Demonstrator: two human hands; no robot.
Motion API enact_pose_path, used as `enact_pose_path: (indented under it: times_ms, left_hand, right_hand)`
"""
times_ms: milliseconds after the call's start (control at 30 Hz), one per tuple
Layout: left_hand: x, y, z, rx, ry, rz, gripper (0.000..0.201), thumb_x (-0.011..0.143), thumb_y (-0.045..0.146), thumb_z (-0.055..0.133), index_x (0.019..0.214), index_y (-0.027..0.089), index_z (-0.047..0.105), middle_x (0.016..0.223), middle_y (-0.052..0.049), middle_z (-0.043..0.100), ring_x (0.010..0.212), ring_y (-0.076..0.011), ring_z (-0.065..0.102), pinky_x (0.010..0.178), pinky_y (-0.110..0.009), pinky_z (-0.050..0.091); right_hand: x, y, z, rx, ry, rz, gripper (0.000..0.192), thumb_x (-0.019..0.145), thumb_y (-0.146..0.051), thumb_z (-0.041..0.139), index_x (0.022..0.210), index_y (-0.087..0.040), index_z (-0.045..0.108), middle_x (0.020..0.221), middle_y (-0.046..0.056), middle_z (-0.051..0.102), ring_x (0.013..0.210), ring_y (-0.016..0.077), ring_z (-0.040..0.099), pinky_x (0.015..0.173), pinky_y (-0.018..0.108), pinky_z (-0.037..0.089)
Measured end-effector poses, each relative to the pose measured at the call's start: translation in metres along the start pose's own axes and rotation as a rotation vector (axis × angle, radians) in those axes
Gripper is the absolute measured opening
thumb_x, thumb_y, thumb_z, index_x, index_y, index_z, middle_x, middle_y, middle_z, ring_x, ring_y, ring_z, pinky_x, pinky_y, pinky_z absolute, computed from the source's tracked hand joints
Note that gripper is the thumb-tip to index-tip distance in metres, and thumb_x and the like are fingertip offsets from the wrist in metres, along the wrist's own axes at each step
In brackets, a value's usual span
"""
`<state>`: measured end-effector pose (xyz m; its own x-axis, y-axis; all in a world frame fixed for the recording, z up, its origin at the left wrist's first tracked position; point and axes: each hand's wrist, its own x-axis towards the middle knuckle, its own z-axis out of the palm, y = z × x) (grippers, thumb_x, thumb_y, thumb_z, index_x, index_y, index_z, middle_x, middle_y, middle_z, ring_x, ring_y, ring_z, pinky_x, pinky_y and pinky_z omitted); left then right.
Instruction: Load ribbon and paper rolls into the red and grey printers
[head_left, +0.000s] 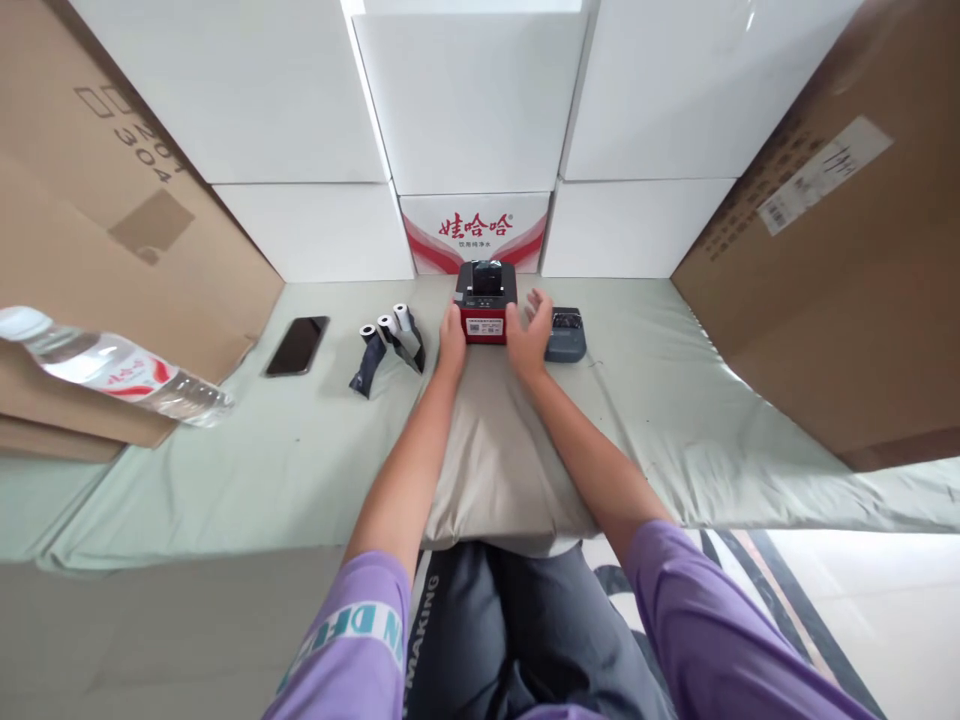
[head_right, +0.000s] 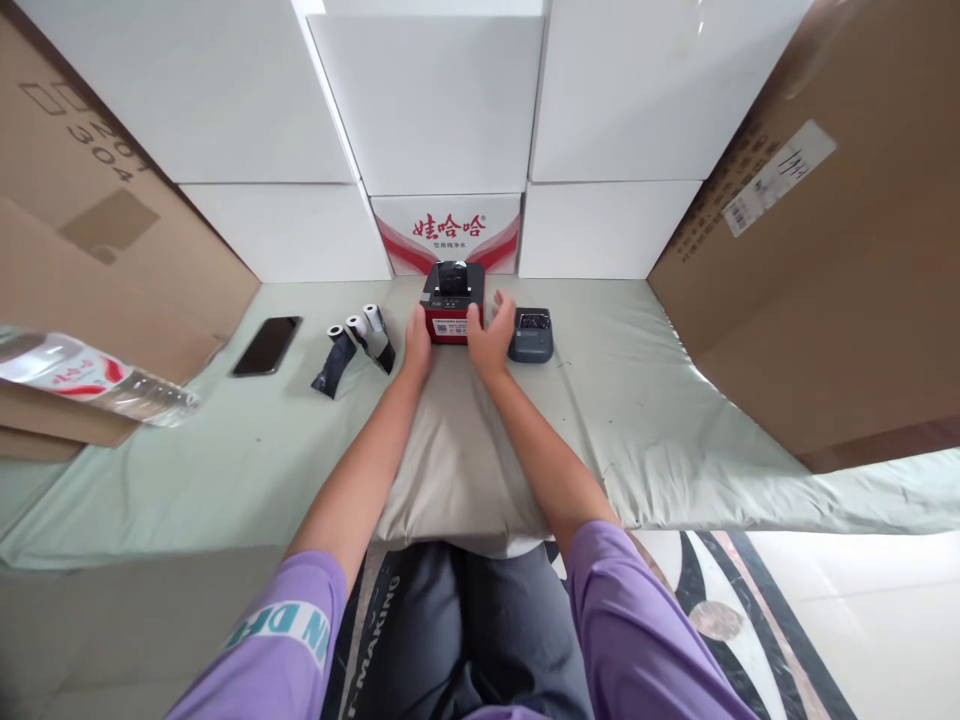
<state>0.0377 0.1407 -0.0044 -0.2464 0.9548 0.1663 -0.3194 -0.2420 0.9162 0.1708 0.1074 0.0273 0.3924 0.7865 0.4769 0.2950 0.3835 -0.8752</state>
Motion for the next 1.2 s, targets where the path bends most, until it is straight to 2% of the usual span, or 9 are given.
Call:
enact_pose_path:
  times_ms: [100,167,300,400,500,633,900,1033,1200]
  left_hand:
    - [-0.045,0.001,0.0,0.216,0.072,0.059,0.075,0.084,0.033,0.077,0.152,0.02,0.048,0.17,-0.014,0.042,0.163,-0.0266,0.031,0.136,-0.041,0.02]
    - [-0.079,-0.001,0.002,0.306,0.003,0.059,0.09,0.078,0.025,0.081,0.159,0.024,0.041,0.174,-0.012,0.034,0.166,-0.0295,0.023,0.137,-0.045,0.012]
    - [-0.116,-0.006,0.009,0.302,-0.122,0.055,0.09,0.072,0.019,0.083,0.154,0.027,0.048,0.172,-0.012,0.038,0.164,-0.035,0.026,0.137,-0.051,0.011]
    - [-0.109,-0.005,0.011,0.321,-0.132,0.041,0.073,0.072,0.017,0.081,0.141,0.024,0.06,0.157,-0.015,0.055,0.154,-0.0378,0.043,0.133,-0.056,0.022]
    - [-0.097,-0.004,0.009,0.427,-0.192,-0.013,0.044,0.077,0.016,0.075,0.121,0.02,0.071,0.123,-0.015,0.074,0.125,-0.0365,0.066,0.122,-0.059,0.039]
    - [-0.098,-0.003,0.009,0.408,-0.234,-0.006,0.037,0.08,0.017,0.074,0.117,0.021,0.073,0.101,-0.009,0.076,0.099,-0.0293,0.071,0.111,-0.053,0.049]
    - [-0.087,0.016,-0.001,0.143,-0.085,0.088,0.054,0.103,0.061,0.048,0.134,0.022,0.07,0.117,-0.01,0.077,0.102,-0.0262,0.074,0.102,-0.042,0.054]
    - [-0.067,0.02,-0.023,0.156,-0.011,0.085,0.046,0.096,0.059,0.063,0.119,0.023,0.079,0.118,-0.007,0.08,0.118,-0.0293,0.071,0.11,-0.041,0.052]
    - [-0.06,0.02,-0.043,0.329,-0.109,0.036,0.031,0.086,0.052,0.076,0.094,0.023,0.083,0.102,-0.006,0.083,0.127,-0.037,0.068,0.124,-0.052,0.04]
  right_hand:
    - [0.008,-0.002,-0.044,-0.115,0.137,-0.07,0.065,0.093,-0.044,0.051,0.152,-0.021,0.037,0.153,0.02,0.046,0.152,0.0317,0.041,0.129,0.059,0.03]
    - [0.007,0.009,-0.073,-0.281,0.157,-0.042,0.079,0.083,-0.045,0.064,0.152,-0.017,0.038,0.154,0.024,0.045,0.152,0.0395,0.037,0.128,0.067,0.023]
    - [-0.004,0.04,-0.101,-0.431,-0.032,0.066,0.115,0.058,-0.05,0.088,0.154,-0.015,0.036,0.15,0.029,0.051,0.142,0.049,0.044,0.121,0.075,0.025]
    - [-0.008,0.049,-0.096,-0.416,-0.081,0.062,0.116,0.055,-0.045,0.089,0.154,-0.014,0.037,0.146,0.028,0.053,0.139,0.0464,0.048,0.12,0.07,0.032]
    - [-0.012,0.04,-0.087,-0.391,-0.078,0.042,0.108,0.059,-0.04,0.085,0.153,-0.012,0.038,0.145,0.026,0.053,0.14,0.0433,0.048,0.121,0.064,0.036]
    - [-0.024,0.01,-0.084,-0.325,-0.046,-0.017,0.11,0.065,-0.042,0.084,0.157,-0.013,0.031,0.151,0.026,0.047,0.147,0.0442,0.042,0.126,0.064,0.031]
    - [-0.067,-0.045,-0.072,-0.107,-0.216,-0.103,0.113,0.074,-0.048,0.084,0.164,-0.024,0.02,0.16,0.02,0.036,0.16,0.0464,0.024,0.127,0.066,0.033]
    - [-0.094,-0.044,-0.057,-0.114,-0.334,-0.072,0.114,0.071,-0.049,0.088,0.163,-0.024,0.025,0.156,0.021,0.04,0.155,0.0462,0.032,0.126,0.066,0.034]
    - [-0.108,-0.036,-0.05,-0.18,-0.355,-0.053,0.121,0.069,-0.051,0.09,0.165,-0.029,0.02,0.157,0.02,0.041,0.151,0.0447,0.036,0.124,0.07,0.034]
